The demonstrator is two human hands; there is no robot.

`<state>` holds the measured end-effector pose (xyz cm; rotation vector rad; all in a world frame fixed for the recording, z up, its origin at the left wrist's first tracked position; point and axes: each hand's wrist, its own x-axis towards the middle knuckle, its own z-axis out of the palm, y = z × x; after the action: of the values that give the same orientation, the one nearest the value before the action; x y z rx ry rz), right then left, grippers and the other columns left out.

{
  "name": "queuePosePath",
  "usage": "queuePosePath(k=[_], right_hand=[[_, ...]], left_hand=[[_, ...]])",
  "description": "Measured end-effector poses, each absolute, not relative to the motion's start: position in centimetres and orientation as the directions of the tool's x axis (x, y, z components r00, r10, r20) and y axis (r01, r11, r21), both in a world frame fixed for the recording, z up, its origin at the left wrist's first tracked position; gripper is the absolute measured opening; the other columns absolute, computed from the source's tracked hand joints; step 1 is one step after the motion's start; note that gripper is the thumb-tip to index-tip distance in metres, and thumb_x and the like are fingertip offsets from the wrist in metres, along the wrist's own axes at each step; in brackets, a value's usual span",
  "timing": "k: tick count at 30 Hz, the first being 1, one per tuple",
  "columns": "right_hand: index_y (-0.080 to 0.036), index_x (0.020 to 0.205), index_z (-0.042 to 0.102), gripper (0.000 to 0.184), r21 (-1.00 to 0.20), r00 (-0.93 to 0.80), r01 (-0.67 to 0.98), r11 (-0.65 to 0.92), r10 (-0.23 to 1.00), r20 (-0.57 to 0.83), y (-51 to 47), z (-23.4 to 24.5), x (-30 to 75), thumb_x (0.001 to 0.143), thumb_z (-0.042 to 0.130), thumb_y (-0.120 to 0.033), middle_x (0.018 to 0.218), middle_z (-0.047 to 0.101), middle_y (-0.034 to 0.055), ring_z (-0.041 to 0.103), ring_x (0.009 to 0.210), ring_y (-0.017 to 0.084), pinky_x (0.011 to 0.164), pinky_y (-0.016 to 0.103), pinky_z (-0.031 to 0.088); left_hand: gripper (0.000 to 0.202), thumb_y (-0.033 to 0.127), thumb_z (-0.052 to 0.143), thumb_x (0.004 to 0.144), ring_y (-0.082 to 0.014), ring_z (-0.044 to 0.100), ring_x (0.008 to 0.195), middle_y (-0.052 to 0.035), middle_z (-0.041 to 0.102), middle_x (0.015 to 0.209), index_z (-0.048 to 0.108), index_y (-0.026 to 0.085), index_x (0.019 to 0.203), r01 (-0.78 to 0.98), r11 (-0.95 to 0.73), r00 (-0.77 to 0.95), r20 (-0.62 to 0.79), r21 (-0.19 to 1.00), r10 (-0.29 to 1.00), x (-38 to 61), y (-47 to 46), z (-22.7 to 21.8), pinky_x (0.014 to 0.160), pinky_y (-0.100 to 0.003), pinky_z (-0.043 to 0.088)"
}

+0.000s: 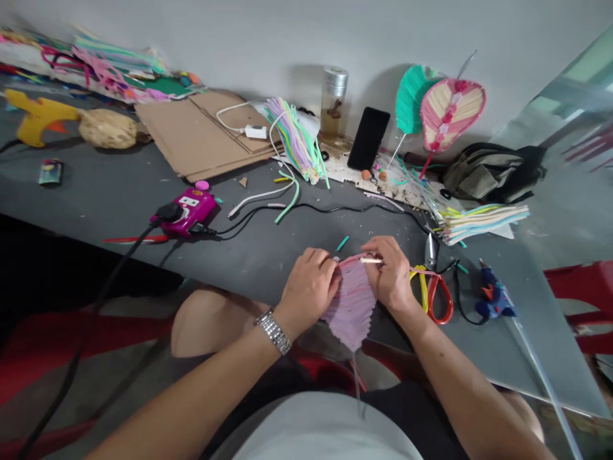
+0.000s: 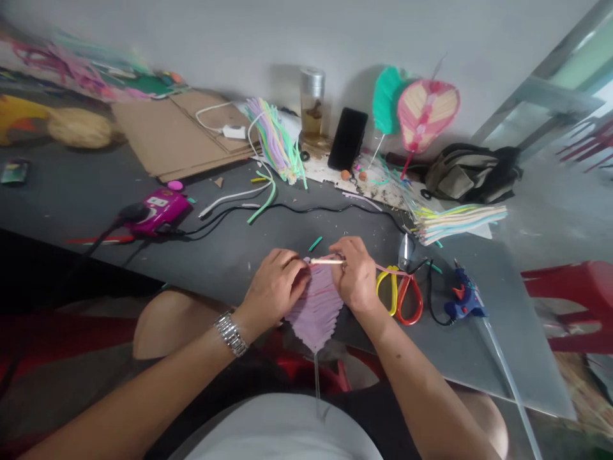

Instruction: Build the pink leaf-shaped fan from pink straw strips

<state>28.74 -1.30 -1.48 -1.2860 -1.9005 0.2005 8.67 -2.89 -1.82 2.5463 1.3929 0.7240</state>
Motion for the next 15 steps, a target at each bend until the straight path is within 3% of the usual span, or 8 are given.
queuePosePath(k=[3,7,15], right_hand=[[-0.021,0.09,0.07,0.025,-0.52,-0.204,0.73,0.444,0.867,0.454,-1.0,-1.0,29.7,0.083,0.053,-0.004,0.094,0.069,0.0071,0.067,0.092,0.023,0.081,0.033,0.053],[-0.021,0.092,0.072,0.032,-0.498,-0.331,0.716,0.489,0.866,0.374,-0.9,-1.1,29.2,0.08,0.051,-0.001,0.103,0.068,0.0079,0.067,0.092,0.02,0.08,0.029,0.053],[-0.021,0.088,0.069,0.025,-0.424,-0.34,0.777,0.466,0.877,0.34,-0.6,-2.1,28.0,0.084,0.05,-0.005,0.1,0.067,0.0072,0.065,0.086,0.018,0.073,0.027,0.05]], left_hand=[[0.014,0.025,0.056,0.101,-0.0291,0.054,0.102,-0.0099,0.065,0.106,0.068,0.017,0.103,0.781,-0.544,0.445,0.338,0.308,0.829,8.7,-3.0,-1.6,0.085,-0.044,0.046],[0.016,0.029,0.056,0.101,-0.0301,0.054,0.102,-0.01,0.066,0.107,0.067,0.018,0.105,0.808,-0.523,0.441,0.311,0.27,0.842,8.7,-3.2,-1.4,0.08,-0.045,0.042],[0.018,0.032,0.056,0.102,-0.03,0.054,0.102,-0.0096,0.066,0.109,0.067,0.02,0.109,0.809,-0.53,0.446,0.323,0.255,0.835,8.6,-3.1,-1.5,0.078,-0.044,0.04]])
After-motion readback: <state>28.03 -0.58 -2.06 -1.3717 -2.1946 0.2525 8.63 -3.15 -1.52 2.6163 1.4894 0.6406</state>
